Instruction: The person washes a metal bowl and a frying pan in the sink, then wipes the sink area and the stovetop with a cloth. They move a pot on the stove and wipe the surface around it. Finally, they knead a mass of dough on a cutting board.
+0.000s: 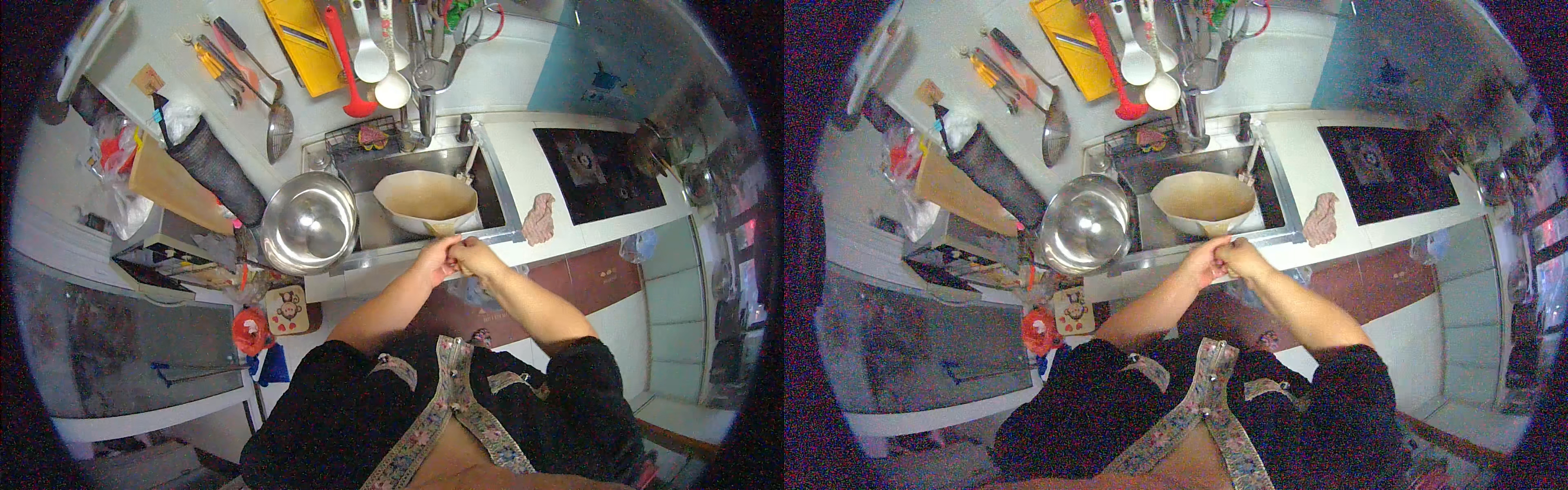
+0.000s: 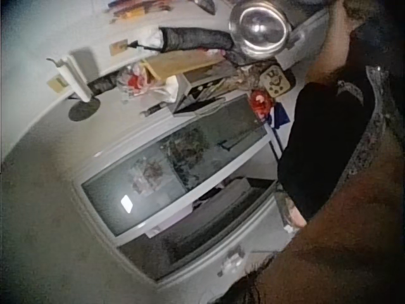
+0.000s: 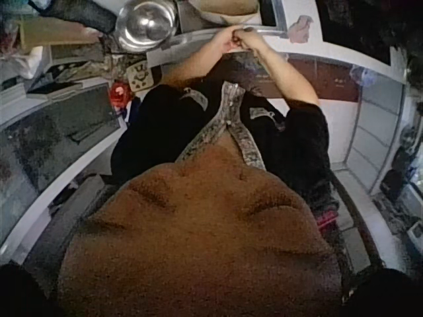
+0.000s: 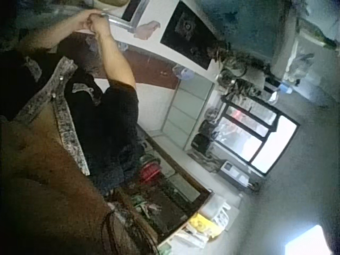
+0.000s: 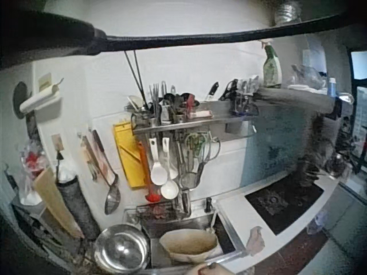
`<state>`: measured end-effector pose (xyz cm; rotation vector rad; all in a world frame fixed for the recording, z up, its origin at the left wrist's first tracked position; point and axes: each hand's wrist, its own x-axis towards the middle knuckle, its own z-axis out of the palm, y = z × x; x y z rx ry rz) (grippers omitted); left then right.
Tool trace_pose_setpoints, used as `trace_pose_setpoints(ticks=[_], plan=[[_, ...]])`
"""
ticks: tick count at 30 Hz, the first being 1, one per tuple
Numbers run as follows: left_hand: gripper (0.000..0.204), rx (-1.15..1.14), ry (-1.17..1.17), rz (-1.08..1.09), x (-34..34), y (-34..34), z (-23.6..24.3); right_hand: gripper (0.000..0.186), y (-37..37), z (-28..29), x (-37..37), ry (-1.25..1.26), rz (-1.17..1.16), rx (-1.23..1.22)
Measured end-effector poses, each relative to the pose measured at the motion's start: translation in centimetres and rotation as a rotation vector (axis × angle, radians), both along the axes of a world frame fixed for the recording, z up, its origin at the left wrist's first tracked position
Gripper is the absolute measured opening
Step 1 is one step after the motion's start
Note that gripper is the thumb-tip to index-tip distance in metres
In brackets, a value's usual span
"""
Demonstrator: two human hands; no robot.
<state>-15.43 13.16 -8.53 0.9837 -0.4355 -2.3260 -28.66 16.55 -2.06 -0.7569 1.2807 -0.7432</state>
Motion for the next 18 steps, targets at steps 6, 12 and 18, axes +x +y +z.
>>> trace_pose_setpoints(ticks=[6,12,18], plan=[[0.025,0.005,0.122,0.019,6.6,-3.2,-6.8,0.057,-1.6,-0.2,4.3,0.225,0.414,-0.081],[0.022,0.152,-0.031,0.001,11.6,-4.0,-9.4,0.044,-13.1,0.2,0.5,0.934,0.479,-0.647],[0.026,0.135,0.009,-0.07,13.3,-3.4,-8.8,0.073,-26.5,-0.3,0.1,1.35,0.634,-0.92]])
